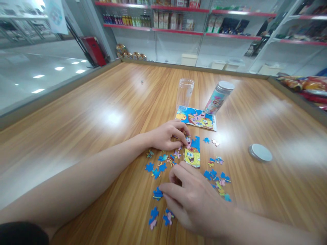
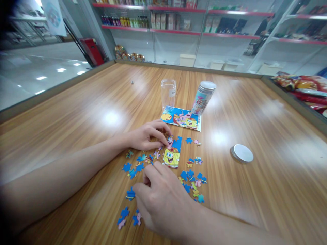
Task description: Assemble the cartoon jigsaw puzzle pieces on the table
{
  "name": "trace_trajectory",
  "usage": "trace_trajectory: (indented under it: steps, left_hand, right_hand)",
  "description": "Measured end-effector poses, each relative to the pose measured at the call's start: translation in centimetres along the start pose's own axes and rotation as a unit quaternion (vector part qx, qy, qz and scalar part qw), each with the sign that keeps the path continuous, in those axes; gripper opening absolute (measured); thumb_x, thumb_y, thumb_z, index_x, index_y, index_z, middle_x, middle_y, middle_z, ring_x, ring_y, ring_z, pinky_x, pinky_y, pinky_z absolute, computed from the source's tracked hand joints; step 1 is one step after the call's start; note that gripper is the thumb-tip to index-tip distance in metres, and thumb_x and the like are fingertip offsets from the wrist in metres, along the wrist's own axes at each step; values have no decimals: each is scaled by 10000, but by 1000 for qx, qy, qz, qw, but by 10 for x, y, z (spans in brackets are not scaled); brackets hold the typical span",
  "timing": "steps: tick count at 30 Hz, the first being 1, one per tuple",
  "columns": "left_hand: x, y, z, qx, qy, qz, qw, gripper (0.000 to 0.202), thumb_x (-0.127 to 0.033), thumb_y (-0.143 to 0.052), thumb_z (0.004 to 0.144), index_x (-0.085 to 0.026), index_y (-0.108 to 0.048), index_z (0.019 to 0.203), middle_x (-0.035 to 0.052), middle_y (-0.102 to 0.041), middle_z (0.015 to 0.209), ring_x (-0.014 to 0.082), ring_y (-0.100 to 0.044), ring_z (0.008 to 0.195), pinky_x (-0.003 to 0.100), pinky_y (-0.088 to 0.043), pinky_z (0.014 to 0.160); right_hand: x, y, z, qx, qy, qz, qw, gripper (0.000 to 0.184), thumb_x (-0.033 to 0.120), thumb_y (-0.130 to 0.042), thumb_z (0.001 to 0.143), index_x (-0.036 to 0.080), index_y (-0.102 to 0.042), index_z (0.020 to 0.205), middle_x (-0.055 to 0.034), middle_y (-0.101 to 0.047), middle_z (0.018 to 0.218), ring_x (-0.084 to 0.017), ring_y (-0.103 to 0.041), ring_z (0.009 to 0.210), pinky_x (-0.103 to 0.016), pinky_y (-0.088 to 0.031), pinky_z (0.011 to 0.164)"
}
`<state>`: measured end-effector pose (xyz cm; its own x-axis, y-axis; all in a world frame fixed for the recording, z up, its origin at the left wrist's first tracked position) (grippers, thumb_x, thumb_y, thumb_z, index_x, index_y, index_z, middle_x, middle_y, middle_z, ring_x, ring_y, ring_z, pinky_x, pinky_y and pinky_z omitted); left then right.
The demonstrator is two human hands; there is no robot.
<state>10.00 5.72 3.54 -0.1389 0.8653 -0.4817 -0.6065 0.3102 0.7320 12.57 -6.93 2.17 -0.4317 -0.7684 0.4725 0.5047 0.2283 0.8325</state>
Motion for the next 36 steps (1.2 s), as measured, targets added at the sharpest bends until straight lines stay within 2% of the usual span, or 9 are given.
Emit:
trace_trajectory:
  steps: [3, 6, 10, 15, 20, 25, 30, 32, 36]
  left_hand:
    - [0, -1, 0, 5, -4, 1, 1000, 261, -91, -624, 791, -223, -803, 928, 98, -675, 1068, 194, -624, 940, 373, -501, 910]
    - [1, -2, 0, 8, -7, 0, 1000, 273, -90, -622, 790, -228, -801, 944, 96, -673, 1071, 193, -628, 949, 371, -505, 914]
    - [1, -2, 0, 2, -6, -8, 1000, 273, -92, -625, 791, -236, -797, 945, 90, -675, 1081, 187, -631, 937, 370, -515, 906]
    - [-1, 0, 0, -2, -6, -4, 1000, 264, -84, -624, 783, -219, -799, 928, 102, -679, 1072, 202, -632, 938, 391, -515, 911]
    - [-2, 0, 1, 3, -6, 1, 1000, 258, -98, -620, 795, -218, -804, 932, 106, -677, 1065, 201, -633, 930, 399, -507, 927]
    - [-1, 0, 0, 1, -2, 1, 1000, 265, -89, -623, 787, -224, -807, 923, 106, -683, 1066, 207, -636, 925, 409, -505, 932]
    - [0, 0, 0, 0, -1, 1, 1000, 262, -100, -622, 791, -229, -807, 926, 101, -684, 1065, 203, -634, 929, 398, -505, 925]
    - [0, 0, 0, 1, 0, 1, 1000, 260, -104, -620, 796, -229, -806, 928, 100, -683, 1064, 201, -633, 935, 393, -504, 929]
    - [-2, 1, -1, 2, -2, 1, 1000, 261, -92, -619, 797, -216, -806, 929, 109, -682, 1067, 206, -634, 940, 397, -505, 930]
  right_hand:
    - [3, 4, 0, 2, 14, 7, 1000, 157, 157, -560, 902, 171, -708, 951, -63, -514, 875, -195, -431, 826, -326, -379, 686]
    - [6, 6, 2, 7, 14, 7, 1000, 180, 144, -524, 921, 142, -692, 986, -77, -542, 913, -207, -438, 866, -356, -403, 752]
    - [8, 8, 3, 0, 9, -8, 1000, 217, 188, -543, 941, 141, -674, 1108, -74, -541, 900, -210, -430, 856, -360, -396, 733]
    - [4, 5, 2, 16, -6, -13, 1000, 204, 246, -557, 955, 179, -689, 1095, -67, -543, 898, -215, -444, 873, -362, -403, 736]
    - [9, 5, 1, 19, 21, -9, 1000, 267, 302, -542, 982, 151, -658, 1170, -105, -627, 1118, -250, -477, 1008, -440, -442, 893]
    - [13, 3, 0, 34, 41, -10, 999, 343, 352, -579, 969, 141, -627, 1235, -101, -628, 1275, -254, -481, 1051, -453, -460, 924]
    - [9, -3, -1, 59, 34, -12, 998, 341, 348, -538, 989, 145, -615, 1251, -73, -572, 1392, -268, -460, 1078, -481, -443, 946]
    - [9, -3, -1, 57, 34, -12, 998, 334, 339, -538, 990, 146, -614, 1252, -65, -587, 1374, -262, -462, 1063, -478, -444, 936]
    - [10, 1, -1, 38, 40, 0, 998, 316, 322, -560, 983, 153, -622, 1242, -63, -672, 1199, -246, -478, 989, -453, -456, 874]
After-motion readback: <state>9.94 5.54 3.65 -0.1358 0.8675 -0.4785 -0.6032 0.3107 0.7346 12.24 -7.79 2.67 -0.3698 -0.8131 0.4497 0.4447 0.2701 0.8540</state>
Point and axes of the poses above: each hand's wrist, its own z-axis towards the middle knuckle, its own y-axis out of the back of the hand, x = y × z, the point moved 10 cm from there along z, towards the middle knuckle
